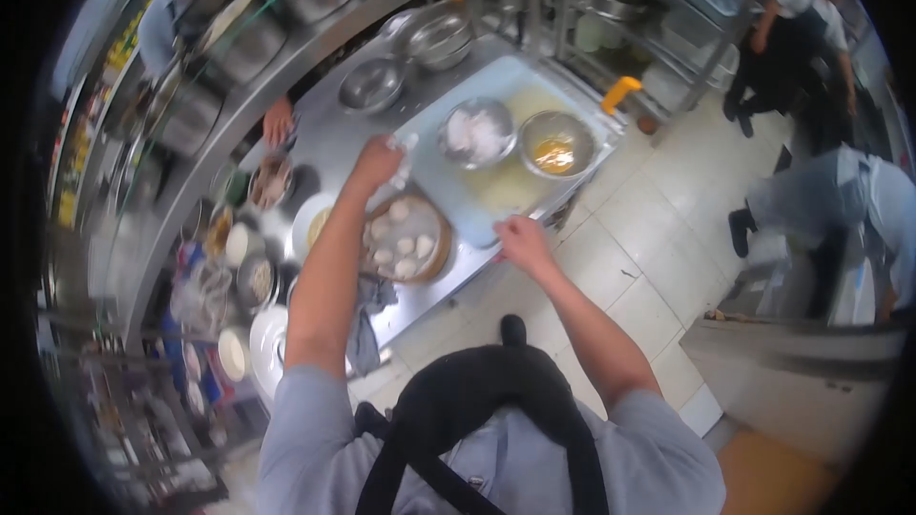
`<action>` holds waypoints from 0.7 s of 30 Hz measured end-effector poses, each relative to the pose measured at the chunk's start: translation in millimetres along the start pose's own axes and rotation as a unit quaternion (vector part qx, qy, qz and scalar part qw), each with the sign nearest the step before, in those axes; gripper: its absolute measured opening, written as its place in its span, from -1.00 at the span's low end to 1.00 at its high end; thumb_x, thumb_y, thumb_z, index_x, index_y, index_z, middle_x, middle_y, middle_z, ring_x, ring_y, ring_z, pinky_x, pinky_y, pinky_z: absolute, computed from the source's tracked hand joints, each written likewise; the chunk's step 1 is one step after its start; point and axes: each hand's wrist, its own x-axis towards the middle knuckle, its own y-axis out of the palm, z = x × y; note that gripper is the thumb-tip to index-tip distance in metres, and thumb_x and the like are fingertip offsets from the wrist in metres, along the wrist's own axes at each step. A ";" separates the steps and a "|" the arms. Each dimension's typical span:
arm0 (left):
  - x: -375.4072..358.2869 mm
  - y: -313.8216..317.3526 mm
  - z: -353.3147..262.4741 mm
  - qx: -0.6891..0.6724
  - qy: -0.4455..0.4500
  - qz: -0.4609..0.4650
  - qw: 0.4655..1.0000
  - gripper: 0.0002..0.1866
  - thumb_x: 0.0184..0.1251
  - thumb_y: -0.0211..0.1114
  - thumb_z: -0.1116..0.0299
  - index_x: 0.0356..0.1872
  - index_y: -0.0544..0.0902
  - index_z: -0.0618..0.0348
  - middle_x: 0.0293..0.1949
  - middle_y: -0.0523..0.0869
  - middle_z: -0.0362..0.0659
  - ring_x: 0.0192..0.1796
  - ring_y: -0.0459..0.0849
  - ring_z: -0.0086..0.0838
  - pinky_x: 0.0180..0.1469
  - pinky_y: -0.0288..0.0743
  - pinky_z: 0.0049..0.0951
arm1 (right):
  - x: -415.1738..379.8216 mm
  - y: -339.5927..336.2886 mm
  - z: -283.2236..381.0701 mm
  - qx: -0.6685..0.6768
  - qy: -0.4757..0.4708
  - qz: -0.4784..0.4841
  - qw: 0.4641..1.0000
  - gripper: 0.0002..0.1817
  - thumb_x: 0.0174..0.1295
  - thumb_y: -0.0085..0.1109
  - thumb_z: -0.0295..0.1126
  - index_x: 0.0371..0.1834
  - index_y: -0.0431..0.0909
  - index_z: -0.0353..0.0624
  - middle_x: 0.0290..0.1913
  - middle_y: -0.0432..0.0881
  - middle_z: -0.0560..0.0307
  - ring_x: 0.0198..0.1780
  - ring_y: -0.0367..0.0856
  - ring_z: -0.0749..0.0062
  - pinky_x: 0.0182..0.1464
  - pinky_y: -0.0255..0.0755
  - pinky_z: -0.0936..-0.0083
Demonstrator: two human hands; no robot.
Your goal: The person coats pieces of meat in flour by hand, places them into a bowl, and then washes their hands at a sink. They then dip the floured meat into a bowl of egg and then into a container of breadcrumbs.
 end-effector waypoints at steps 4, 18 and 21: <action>-135.1 -86.2 -42.7 -0.150 -0.081 -0.042 0.984 -0.83 0.25 0.16 0.39 -0.32 0.63 0.30 -0.44 0.72 -0.05 -0.37 0.72 -0.38 -0.31 0.57 -0.31 | 3.9 64.7 -0.8 -0.124 0.018 0.118 0.985 -0.65 0.35 0.06 -0.29 -0.05 0.41 -0.43 -0.19 0.51 -0.06 -0.37 0.64 0.24 -0.46 0.69 0.33; -599.1 -110.4 80.3 -0.292 -0.296 -0.130 0.900 -0.88 0.23 0.11 0.53 -0.29 0.60 0.27 -0.40 0.69 -0.13 -0.34 0.65 -0.47 -0.23 0.53 -0.44 | 41.0 94.9 83.5 -0.368 -0.097 0.137 0.914 -0.63 0.20 0.05 -0.40 -0.01 0.40 -0.49 -0.31 0.56 -0.12 -0.50 0.66 0.15 -0.58 0.66 0.28; -660.8 -105.9 115.4 -0.300 -0.355 -0.180 0.867 -0.87 0.20 0.10 0.54 -0.30 0.60 0.30 -0.41 0.68 -0.09 -0.36 0.64 -0.44 -0.25 0.53 -0.41 | 19.8 148.0 147.5 -0.394 -0.069 0.176 0.899 -0.64 0.21 0.04 -0.38 -0.01 0.43 -0.44 -0.27 0.59 -0.11 -0.47 0.67 0.17 -0.58 0.65 0.31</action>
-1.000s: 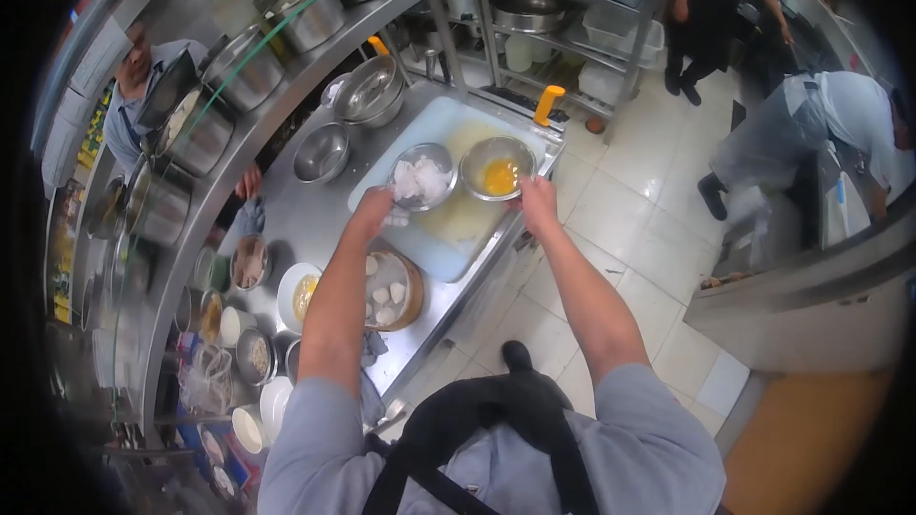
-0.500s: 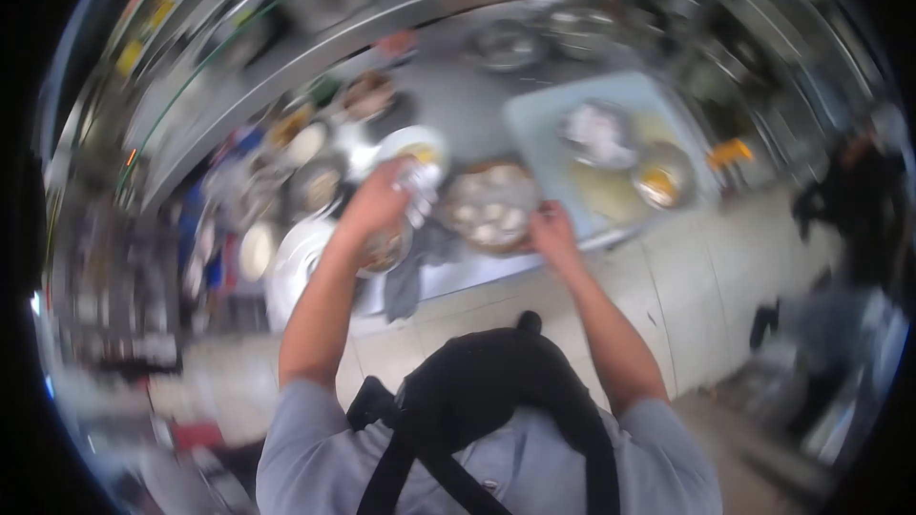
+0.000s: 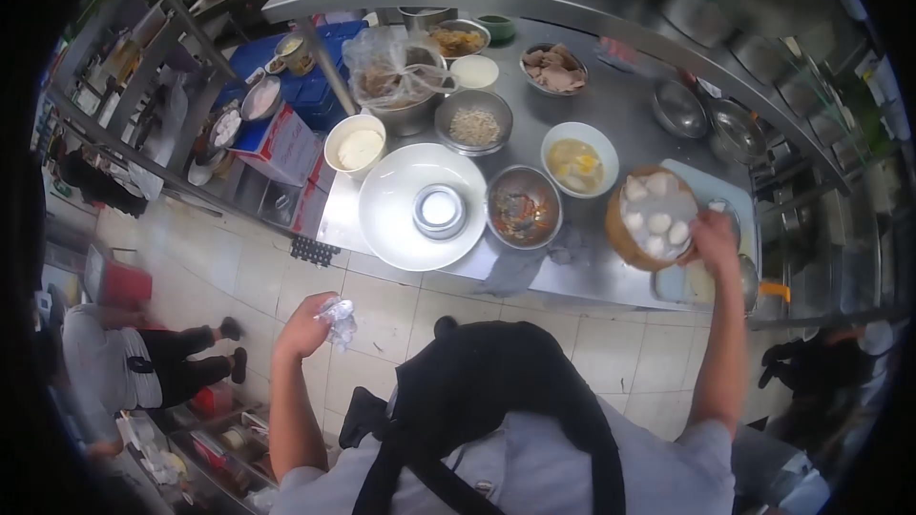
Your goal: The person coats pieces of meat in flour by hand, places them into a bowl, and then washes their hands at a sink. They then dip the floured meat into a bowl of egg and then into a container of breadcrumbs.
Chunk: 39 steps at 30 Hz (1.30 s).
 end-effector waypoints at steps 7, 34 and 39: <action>-5.8 -54.1 122.1 -0.078 -0.113 -0.118 0.984 -0.85 0.30 0.06 0.50 -0.40 0.58 0.29 -0.51 0.64 -0.11 -0.48 0.63 -0.44 -0.44 0.54 -0.41 | 69.7 119.0 143.9 0.082 -0.097 0.109 0.986 -0.67 0.28 0.08 -0.38 0.02 0.48 -0.40 -0.23 0.62 -0.05 -0.38 0.69 0.23 -0.44 0.69 0.28; 106.4 -410.2 203.4 -0.075 -0.063 -0.150 0.984 -0.89 0.31 0.13 0.47 -0.38 0.60 0.22 -0.50 0.62 -0.16 -0.49 0.59 -0.47 -0.47 0.46 -0.42 | 11.8 458.0 328.2 0.049 -0.240 -0.219 0.944 -0.65 0.28 0.08 -0.42 0.13 0.48 -0.26 -0.30 0.64 0.09 -0.53 0.52 0.52 -0.52 0.40 0.61; 271.6 -437.1 42.7 -0.049 0.054 0.036 0.997 -0.87 0.35 0.07 0.49 -0.25 0.60 0.24 -0.46 0.66 -0.14 -0.48 0.64 -0.46 -0.47 0.55 -0.39 | -20.9 522.2 402.5 0.013 -0.213 -0.132 0.968 -0.67 0.20 0.06 -0.45 0.04 0.54 -0.25 -0.38 0.60 0.11 -0.50 0.49 0.58 -0.44 0.38 0.54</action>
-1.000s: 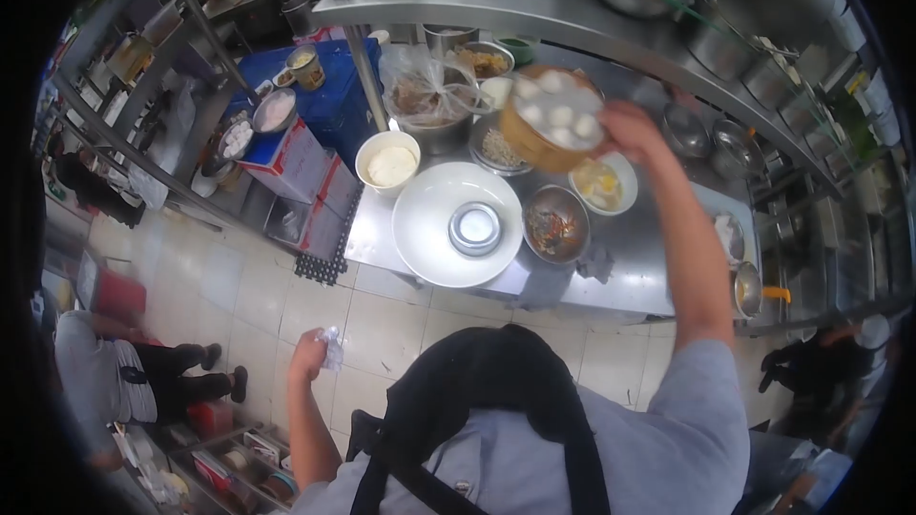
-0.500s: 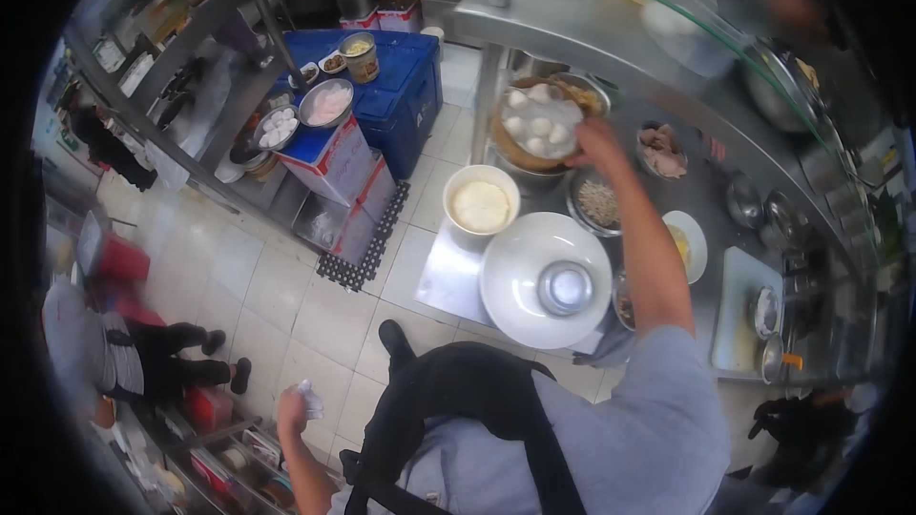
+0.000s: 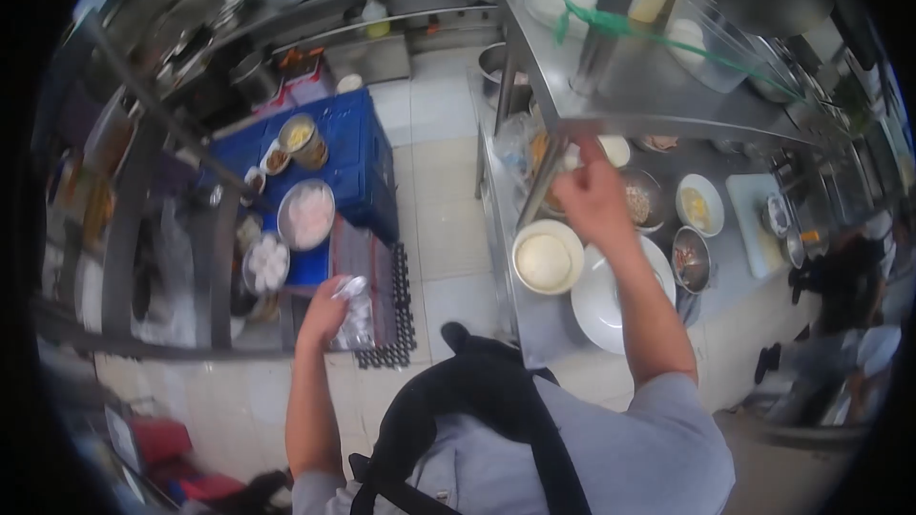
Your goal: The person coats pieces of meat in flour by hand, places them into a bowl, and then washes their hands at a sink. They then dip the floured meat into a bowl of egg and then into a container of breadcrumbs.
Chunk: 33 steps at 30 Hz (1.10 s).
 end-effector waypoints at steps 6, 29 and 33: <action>182.5 0.0 -36.2 -0.032 -0.067 0.181 0.981 -0.83 0.45 0.11 0.35 -0.24 0.59 0.23 -0.48 0.65 -0.12 -0.51 0.65 -0.38 -0.51 0.58 -0.32 | 19.9 45.9 -7.4 0.027 0.043 -0.113 0.992 -0.81 0.22 0.20 -0.43 -0.14 0.57 -0.24 -0.37 0.61 0.19 -0.38 0.53 0.63 -0.34 0.40 0.58; 1078.3 -88.1 -311.3 -0.277 -0.087 0.179 0.940 -0.81 0.48 -0.05 0.24 -0.22 0.54 -0.04 -0.40 0.63 -0.13 -0.46 0.62 -0.28 -0.47 0.58 -0.26 | -84.5 111.9 0.6 0.063 0.172 -0.655 0.733 -0.52 -0.11 0.47 -0.22 -0.12 0.64 -0.23 -0.09 0.67 0.06 -0.02 0.60 0.16 0.07 0.44 0.14; 1200.1 -98.3 -383.2 -0.311 -0.071 0.178 0.931 -0.81 0.46 -0.03 0.25 -0.23 0.55 0.03 -0.42 0.61 -0.14 -0.46 0.62 -0.32 -0.50 0.56 -0.31 | 10.9 153.7 13.5 -0.132 0.169 -0.780 0.588 -0.57 -0.06 0.43 -0.25 -0.12 0.64 -0.24 -0.09 0.67 0.06 -0.03 0.61 0.19 0.06 0.45 0.19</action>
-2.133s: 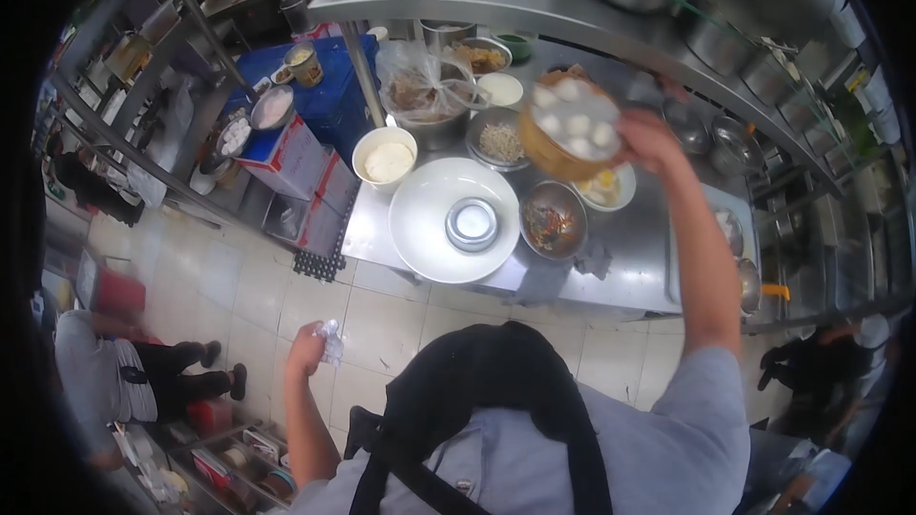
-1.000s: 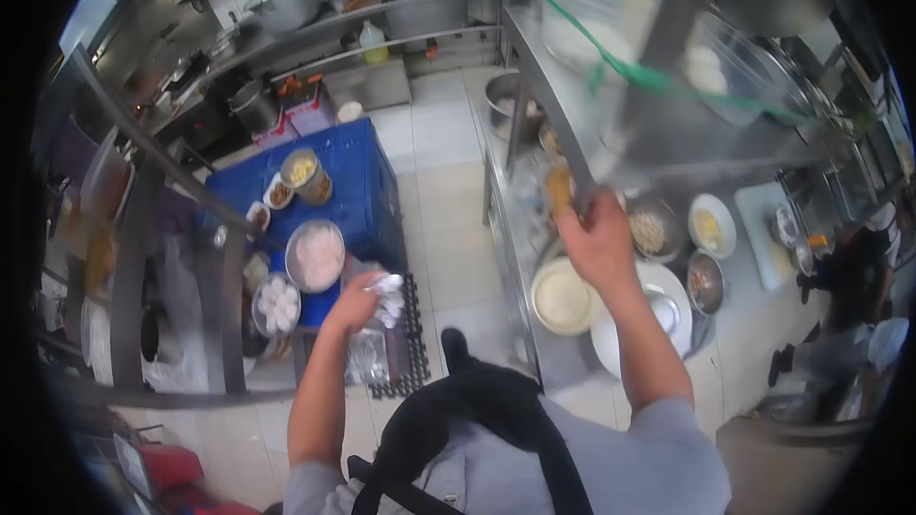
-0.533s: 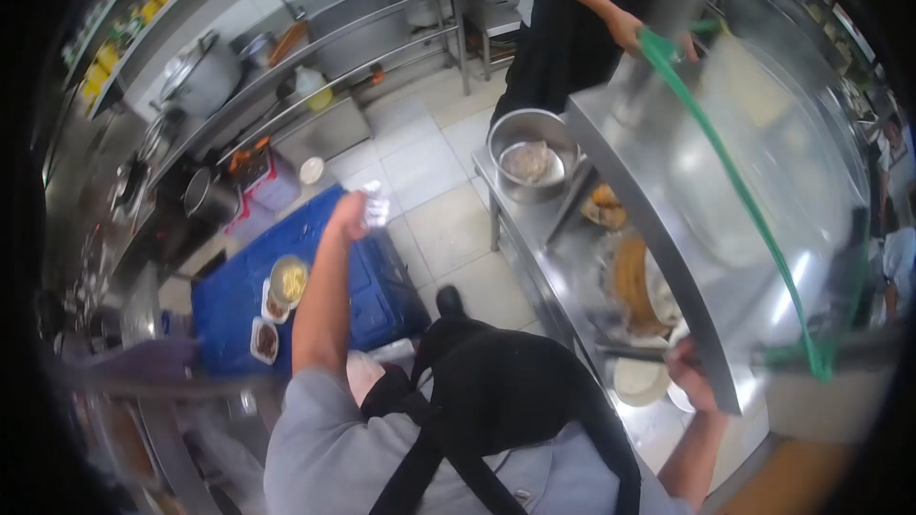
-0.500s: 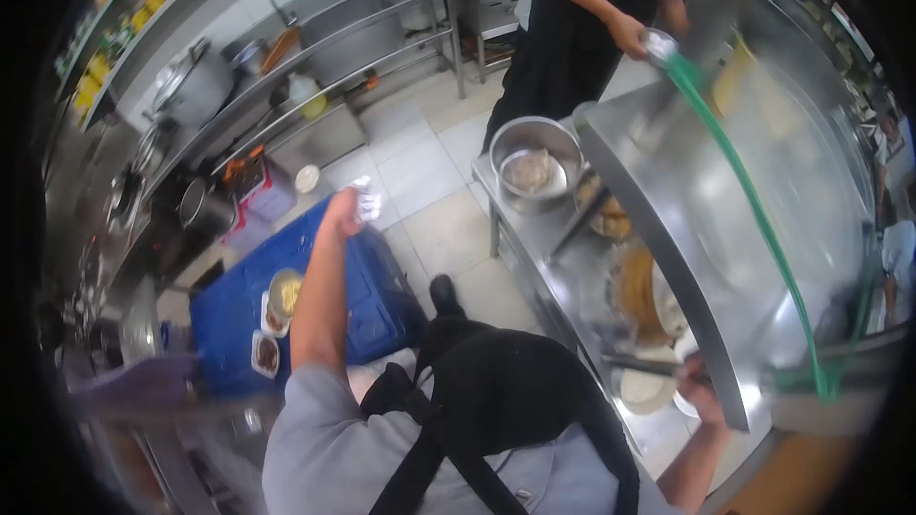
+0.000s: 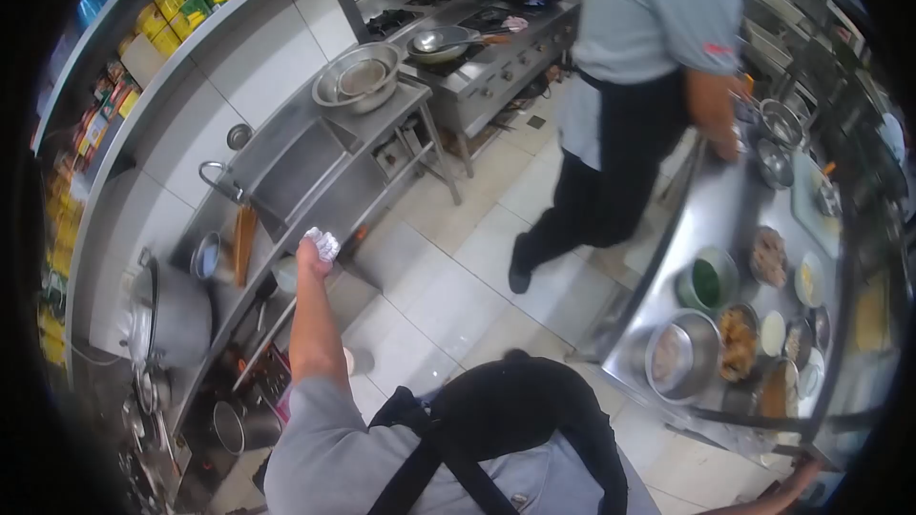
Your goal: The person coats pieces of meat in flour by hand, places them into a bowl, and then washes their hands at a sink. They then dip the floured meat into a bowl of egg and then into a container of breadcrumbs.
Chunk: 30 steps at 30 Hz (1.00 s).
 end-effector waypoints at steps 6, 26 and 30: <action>113.0 -34.0 -74.2 0.028 0.091 -0.090 0.991 -0.68 0.46 -0.06 0.25 0.09 0.51 0.10 -0.07 0.66 0.03 -0.14 0.71 -0.17 -0.21 0.70 -0.05 | -96.2 234.4 113.8 -0.225 -0.192 -0.181 0.938 -0.63 0.01 0.37 -0.30 -0.12 0.65 -0.26 -0.09 0.68 0.06 -0.04 0.61 0.23 0.04 0.45 0.26; 278.5 -118.4 -231.5 0.165 -0.018 -0.041 0.985 -0.75 0.38 -0.10 0.52 -0.06 0.52 0.31 -0.45 0.63 -0.04 -0.57 0.61 -0.27 -0.49 0.62 -0.33 | -334.4 682.8 377.8 -0.272 -0.339 -0.270 0.859 -0.79 0.26 0.17 -0.46 -0.12 0.68 -0.31 -0.09 0.71 0.06 -0.08 0.63 0.37 0.00 0.47 0.49; 313.6 -111.6 -225.6 0.133 -0.018 0.020 0.991 -0.65 0.49 -0.03 0.33 0.19 0.45 0.26 -0.17 0.66 0.00 -0.29 0.69 -0.31 -0.34 0.60 -0.40 | -376.3 765.9 399.3 -0.200 -0.322 -0.147 0.914 -0.79 0.34 0.10 -0.46 -0.15 0.71 -0.32 -0.07 0.73 0.09 -0.07 0.64 0.41 0.01 0.46 0.58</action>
